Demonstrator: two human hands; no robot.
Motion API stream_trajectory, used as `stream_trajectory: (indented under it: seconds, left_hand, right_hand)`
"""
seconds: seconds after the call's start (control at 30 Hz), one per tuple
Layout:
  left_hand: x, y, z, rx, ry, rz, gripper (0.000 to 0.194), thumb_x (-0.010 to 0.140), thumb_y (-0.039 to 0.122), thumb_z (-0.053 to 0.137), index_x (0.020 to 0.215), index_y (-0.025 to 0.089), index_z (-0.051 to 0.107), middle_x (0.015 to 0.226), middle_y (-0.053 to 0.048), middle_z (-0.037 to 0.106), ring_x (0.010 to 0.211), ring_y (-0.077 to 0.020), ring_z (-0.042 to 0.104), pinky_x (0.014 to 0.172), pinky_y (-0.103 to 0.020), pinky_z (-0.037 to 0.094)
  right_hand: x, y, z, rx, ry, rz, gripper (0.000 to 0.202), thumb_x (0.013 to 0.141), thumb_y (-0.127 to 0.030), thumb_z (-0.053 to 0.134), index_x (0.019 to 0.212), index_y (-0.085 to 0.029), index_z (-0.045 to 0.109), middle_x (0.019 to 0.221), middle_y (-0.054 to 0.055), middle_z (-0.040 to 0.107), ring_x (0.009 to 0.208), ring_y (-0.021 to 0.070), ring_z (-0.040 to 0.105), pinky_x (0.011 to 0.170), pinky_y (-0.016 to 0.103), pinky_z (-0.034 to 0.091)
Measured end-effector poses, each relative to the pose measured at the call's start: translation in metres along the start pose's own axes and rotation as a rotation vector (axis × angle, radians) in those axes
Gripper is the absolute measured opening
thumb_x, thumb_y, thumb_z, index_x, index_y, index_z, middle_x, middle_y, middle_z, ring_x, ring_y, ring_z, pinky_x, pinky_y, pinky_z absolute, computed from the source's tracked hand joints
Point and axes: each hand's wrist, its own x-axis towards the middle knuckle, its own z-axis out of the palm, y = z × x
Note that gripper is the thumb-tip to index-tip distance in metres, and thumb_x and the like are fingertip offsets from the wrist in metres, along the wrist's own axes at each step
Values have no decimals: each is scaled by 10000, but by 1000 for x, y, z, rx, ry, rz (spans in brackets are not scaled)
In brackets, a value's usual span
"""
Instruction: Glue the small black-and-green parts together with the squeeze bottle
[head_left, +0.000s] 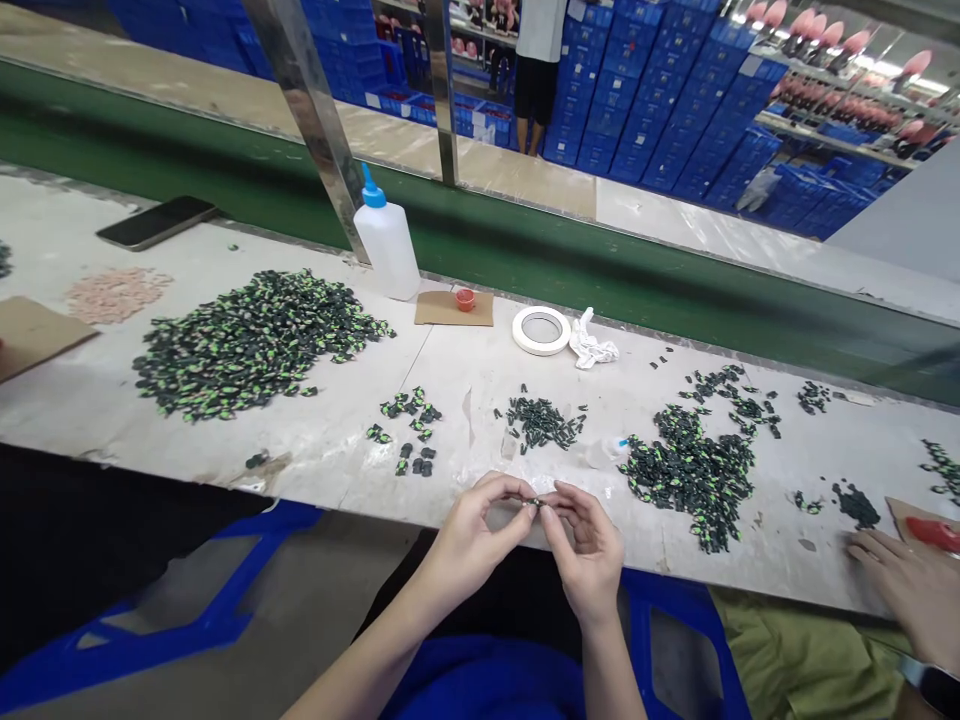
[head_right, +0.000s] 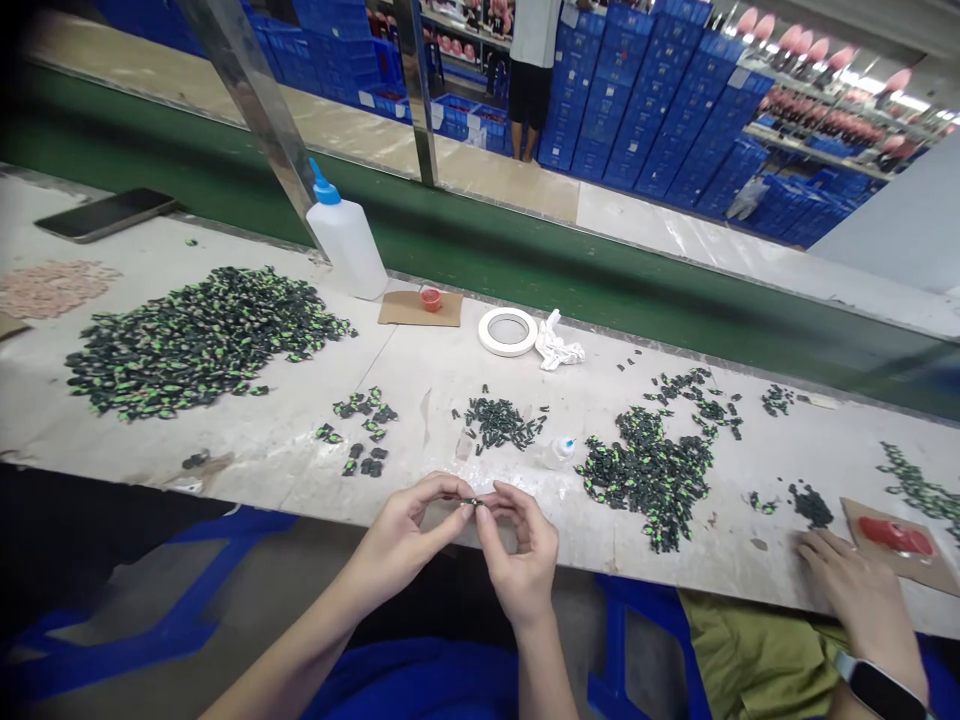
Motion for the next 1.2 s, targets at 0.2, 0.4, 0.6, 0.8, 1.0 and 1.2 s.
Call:
stream_trajectory:
  seconds: [0.2,0.4,0.6,0.8,1.0,1.2]
  left_hand:
    - [-4,12,-9,115,-108,75,96,832,233,575,882,200,651,919,-50,637,913,-182,626,812,-278,514]
    - [-10,21,-6,175,-69,101,77,810,191,554,846,202,621,872,-38,627,859,-175,618,767,-271,503]
    - [-17,27,0,270,-49,123,80,816,181,528,832,203,603,856,-36,629,834,-171,615,660,-241,492]
    - [-14,19,-1,274,-65,306,102,875,179,541,900,199,638,864,-55,667,861,-184,624,737,-277,523]
    - [-5,8,-4,270,-85,525,167,886,151,563,994,208,677,843,-59,713,839,-191,627,726,-299,512]
    - [-2,9,-2,325,23,561,146,878,166,592,920,246,707,744,-6,730,750,-177,644,761,-333,434]
  right_hand:
    - [3,-15,-12,-52,-125,-94,276,804,-165,662,1079,-185,656,851,69,735,729,174,708,672,288,612]
    - [0,-18,-11,-30,-117,-73,256,814,-160,648,1067,-195,646,804,51,710,705,154,688,682,272,590]
    - [-3,-14,-7,195,-83,72,233,795,-270,693,1015,-222,631,716,-3,619,659,117,624,667,233,557]
    - [4,-13,-9,263,-97,174,290,768,-379,713,991,-217,624,693,-12,588,614,111,585,578,208,516]
    - [8,-11,-11,233,-91,206,308,747,-429,719,926,-209,599,670,-14,587,570,113,565,527,213,493]
    - [6,-19,-14,102,-110,64,112,835,-309,638,796,-205,624,708,6,619,639,129,601,595,231,518]
